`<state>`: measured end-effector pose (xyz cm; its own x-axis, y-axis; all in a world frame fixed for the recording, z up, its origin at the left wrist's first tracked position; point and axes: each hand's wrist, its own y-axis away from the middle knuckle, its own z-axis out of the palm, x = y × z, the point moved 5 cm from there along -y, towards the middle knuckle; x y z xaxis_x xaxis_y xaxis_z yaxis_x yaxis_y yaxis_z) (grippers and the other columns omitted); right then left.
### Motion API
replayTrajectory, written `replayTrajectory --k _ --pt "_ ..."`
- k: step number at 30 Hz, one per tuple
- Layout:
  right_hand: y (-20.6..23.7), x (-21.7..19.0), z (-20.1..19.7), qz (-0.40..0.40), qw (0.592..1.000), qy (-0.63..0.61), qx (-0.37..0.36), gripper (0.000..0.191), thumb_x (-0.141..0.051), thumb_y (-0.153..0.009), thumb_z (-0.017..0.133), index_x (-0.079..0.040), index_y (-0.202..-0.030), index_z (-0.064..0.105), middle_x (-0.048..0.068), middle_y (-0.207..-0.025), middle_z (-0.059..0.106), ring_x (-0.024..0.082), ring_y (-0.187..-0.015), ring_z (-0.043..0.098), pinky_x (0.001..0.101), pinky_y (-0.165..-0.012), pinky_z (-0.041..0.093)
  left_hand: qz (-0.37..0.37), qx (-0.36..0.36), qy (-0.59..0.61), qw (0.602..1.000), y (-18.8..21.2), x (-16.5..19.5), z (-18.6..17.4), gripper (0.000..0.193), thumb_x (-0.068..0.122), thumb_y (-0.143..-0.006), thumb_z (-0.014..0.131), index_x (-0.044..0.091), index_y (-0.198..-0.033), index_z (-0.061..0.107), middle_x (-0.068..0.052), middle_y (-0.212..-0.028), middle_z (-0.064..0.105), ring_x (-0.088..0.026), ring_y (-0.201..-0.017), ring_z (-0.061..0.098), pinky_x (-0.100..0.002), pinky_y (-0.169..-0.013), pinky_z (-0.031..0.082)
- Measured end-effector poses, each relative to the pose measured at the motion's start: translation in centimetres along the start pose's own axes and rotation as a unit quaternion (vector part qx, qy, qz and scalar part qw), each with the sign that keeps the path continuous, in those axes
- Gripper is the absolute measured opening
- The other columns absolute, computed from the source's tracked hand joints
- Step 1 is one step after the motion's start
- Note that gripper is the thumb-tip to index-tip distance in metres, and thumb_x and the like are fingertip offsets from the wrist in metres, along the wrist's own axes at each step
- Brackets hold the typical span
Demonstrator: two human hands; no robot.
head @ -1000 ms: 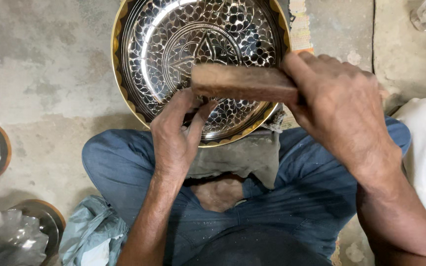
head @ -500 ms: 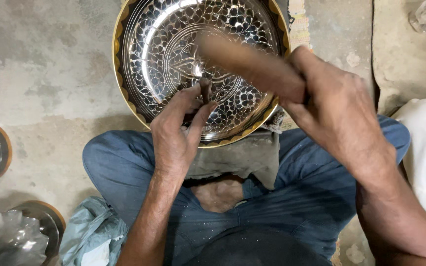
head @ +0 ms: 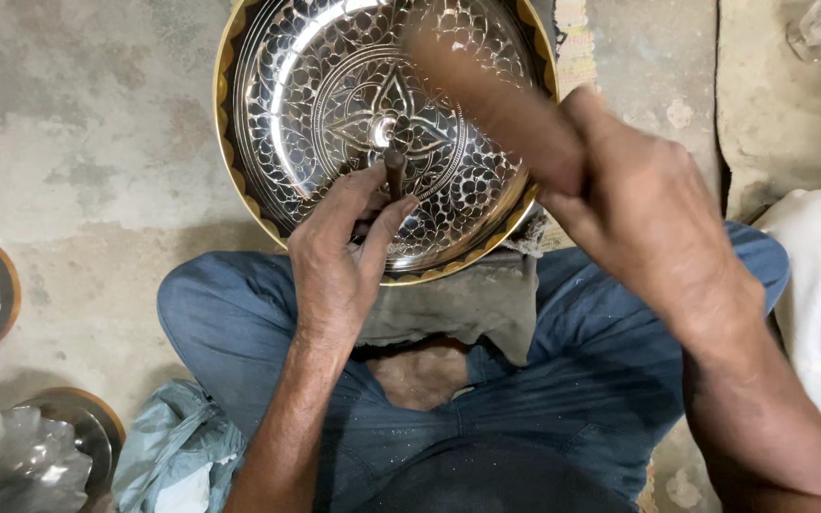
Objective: The person sits cross-legged on the floor and uses a wooden mallet and a metal punch to emboss a decorative pattern into a round metal plate. The person repeatedly strikes the punch to create a textured surface on the plate.
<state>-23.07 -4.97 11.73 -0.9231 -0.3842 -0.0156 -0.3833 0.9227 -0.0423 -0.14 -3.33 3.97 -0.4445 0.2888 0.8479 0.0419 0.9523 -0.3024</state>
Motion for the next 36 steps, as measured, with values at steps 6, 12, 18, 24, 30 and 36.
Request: replayTrajectory --k 6,12,18,24,30,36 --pt "1.1 1.2 -0.6 0.0 0.954 -0.254 0.16 0.026 -0.011 -0.102 0.076 -0.002 -0.119 0.058 0.014 -0.098 0.071 0.023 -0.085 0.073 0.0361 -0.075 0.063 -0.011 -0.003 -0.01 1.0 0.0 0.2 0.1 0.032 0.013 -0.096 0.079 0.007 -0.126 0.069 -0.005 -0.1 0.075 -0.016 -0.086 0.077 -0.03 -0.068 0.064" --pt "1.2 1.0 1.3 0.008 0.999 -0.032 0.005 0.015 -0.017 -0.104 0.069 -0.005 -0.111 0.063 0.01 -0.077 0.069 0.021 -0.067 0.07 0.0351 -0.058 0.06 0.029 0.007 -0.04 0.999 0.1 0.5 -0.1 0.036 0.012 -0.097 0.076 0.005 -0.131 0.065 -0.007 -0.107 0.074 -0.018 -0.097 0.077 -0.033 -0.079 0.065" --pt "1.5 0.3 -0.5 -0.01 0.995 -0.058 0.08 0.019 -0.011 -0.101 0.073 -0.002 -0.11 0.058 0.013 -0.084 0.067 0.022 -0.071 0.068 0.0358 -0.06 0.06 0.055 0.015 -0.036 0.998 0.2 0.2 0.2 0.034 0.012 -0.1 0.077 0.007 -0.132 0.065 -0.007 -0.11 0.075 -0.018 -0.1 0.076 -0.033 -0.081 0.065" --pt "1.0 -0.5 -0.3 -0.012 0.995 -0.073 0.066 0.024 -0.006 -0.092 0.076 0.0 -0.106 0.058 0.014 -0.081 0.068 0.025 -0.068 0.069 0.0384 -0.056 0.059 0.03 0.005 -0.052 0.998 0.4 -0.2 0.3 0.033 0.011 -0.098 0.078 0.007 -0.128 0.067 -0.006 -0.103 0.074 -0.017 -0.093 0.076 -0.032 -0.073 0.064" --pt "1.9 -0.9 0.3 -0.008 0.993 -0.086 0.075 0.022 -0.001 -0.097 0.074 -0.001 -0.11 0.056 0.014 -0.085 0.066 0.025 -0.072 0.067 0.0381 -0.061 0.059 0.037 0.011 -0.05 0.998 0.5 0.7 -0.3 0.038 0.003 -0.096 0.078 0.004 -0.132 0.064 -0.008 -0.106 0.072 -0.019 -0.093 0.075 -0.033 -0.075 0.061" --pt "2.4 -0.4 1.0 0.013 0.998 -0.057 0.039 0.018 -0.001 -0.099 0.072 -0.001 -0.109 0.057 0.014 -0.083 0.067 0.023 -0.068 0.066 0.0368 -0.058 0.058 0.041 0.006 -0.043 0.998 0.6 0.9 -0.3 0.04 0.004 -0.096 0.078 0.006 -0.133 0.064 -0.006 -0.104 0.072 -0.018 -0.091 0.075 -0.033 -0.073 0.061"
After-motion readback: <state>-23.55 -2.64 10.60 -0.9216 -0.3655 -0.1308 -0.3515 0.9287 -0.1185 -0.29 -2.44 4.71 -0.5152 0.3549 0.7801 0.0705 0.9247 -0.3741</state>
